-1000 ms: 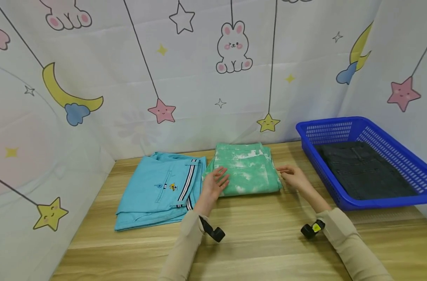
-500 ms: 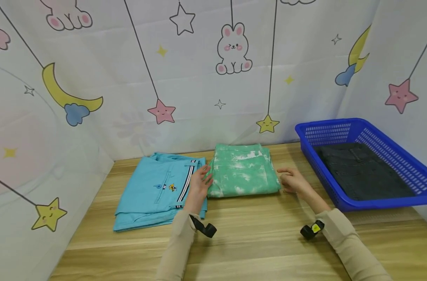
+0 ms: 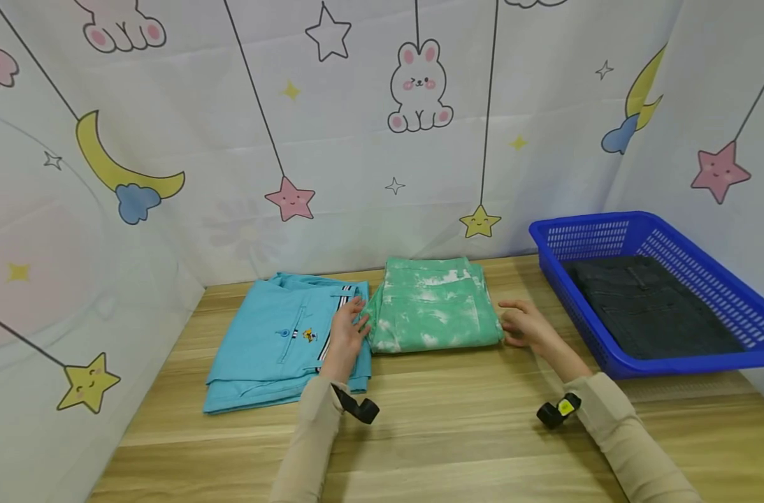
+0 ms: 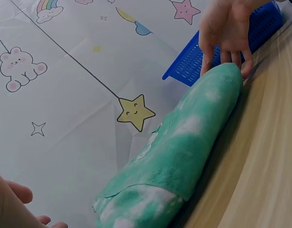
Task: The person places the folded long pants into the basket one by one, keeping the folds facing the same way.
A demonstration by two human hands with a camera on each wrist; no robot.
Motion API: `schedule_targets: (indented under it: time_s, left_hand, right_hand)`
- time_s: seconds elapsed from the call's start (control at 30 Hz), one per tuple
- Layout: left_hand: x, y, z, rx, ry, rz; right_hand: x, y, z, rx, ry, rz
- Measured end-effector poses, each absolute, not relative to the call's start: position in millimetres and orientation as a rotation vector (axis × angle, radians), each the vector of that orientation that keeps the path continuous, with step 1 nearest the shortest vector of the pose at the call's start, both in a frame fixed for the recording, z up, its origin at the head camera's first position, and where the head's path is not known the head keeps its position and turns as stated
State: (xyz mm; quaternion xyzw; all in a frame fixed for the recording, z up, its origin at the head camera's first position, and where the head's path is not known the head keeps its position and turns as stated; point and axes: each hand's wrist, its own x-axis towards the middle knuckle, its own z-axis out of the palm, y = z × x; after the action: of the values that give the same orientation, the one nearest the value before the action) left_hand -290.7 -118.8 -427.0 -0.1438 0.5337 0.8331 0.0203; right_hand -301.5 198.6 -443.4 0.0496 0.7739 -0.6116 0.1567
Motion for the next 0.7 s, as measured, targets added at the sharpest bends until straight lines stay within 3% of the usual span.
schedule_targets:
  time_s: [0.7]
  left_hand:
    - [-291.0, -113.1, -431.1, -0.542, 1.925, 2.417]
  right_hand:
    - [-299.8, 194.6, -449.6, 0.154, 2.030, -1.913]
